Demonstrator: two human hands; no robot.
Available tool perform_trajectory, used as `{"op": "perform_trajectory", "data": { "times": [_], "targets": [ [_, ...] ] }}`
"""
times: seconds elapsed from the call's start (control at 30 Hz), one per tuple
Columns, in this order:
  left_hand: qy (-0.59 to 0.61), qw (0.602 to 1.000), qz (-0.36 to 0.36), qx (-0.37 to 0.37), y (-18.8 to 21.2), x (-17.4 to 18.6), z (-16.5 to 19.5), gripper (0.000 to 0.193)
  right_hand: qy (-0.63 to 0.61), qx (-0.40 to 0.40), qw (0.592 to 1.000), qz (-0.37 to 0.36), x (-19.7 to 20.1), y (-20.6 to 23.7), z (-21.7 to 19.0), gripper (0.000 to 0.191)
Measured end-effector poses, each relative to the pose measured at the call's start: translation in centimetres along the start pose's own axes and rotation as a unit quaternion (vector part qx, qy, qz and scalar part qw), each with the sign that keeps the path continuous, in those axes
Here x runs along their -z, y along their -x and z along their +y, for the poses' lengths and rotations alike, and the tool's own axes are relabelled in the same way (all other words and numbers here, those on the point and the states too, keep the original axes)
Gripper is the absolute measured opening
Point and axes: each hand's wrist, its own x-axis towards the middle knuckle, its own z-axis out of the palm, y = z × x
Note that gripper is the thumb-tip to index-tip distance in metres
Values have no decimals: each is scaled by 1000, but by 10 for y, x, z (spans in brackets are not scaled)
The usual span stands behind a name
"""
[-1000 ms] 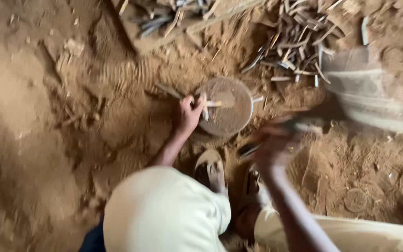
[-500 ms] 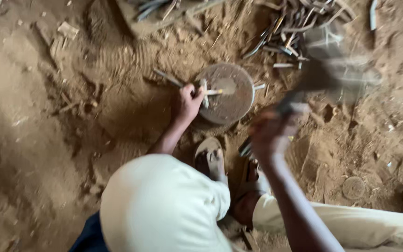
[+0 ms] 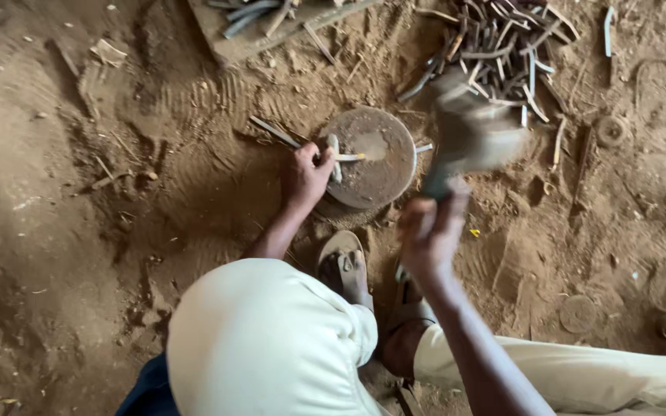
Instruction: The person sits on the ground and uses a hammer to strike small metal rods placed on a circular metal plate. They repeatedly pick up rods from a pile, position them on the plate, and hit them with the hammer.
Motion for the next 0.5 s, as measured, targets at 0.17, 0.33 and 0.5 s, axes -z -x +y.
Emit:
{"op": "perform_trajectory", "data": {
  "times": [0.17,0.33,0.5],
  "targets": [
    [20,996,33,-83,0,2,1,36,469,-113,870,-98,4,-10,18,31],
    [66,983,110,-131,1,4,-14,45,508,51,845,-156,22,-18,23,31],
    [48,998,5,-38,11,23,-28,40,503,-185,841,-74,42,-14,18,35]
  ]
}}
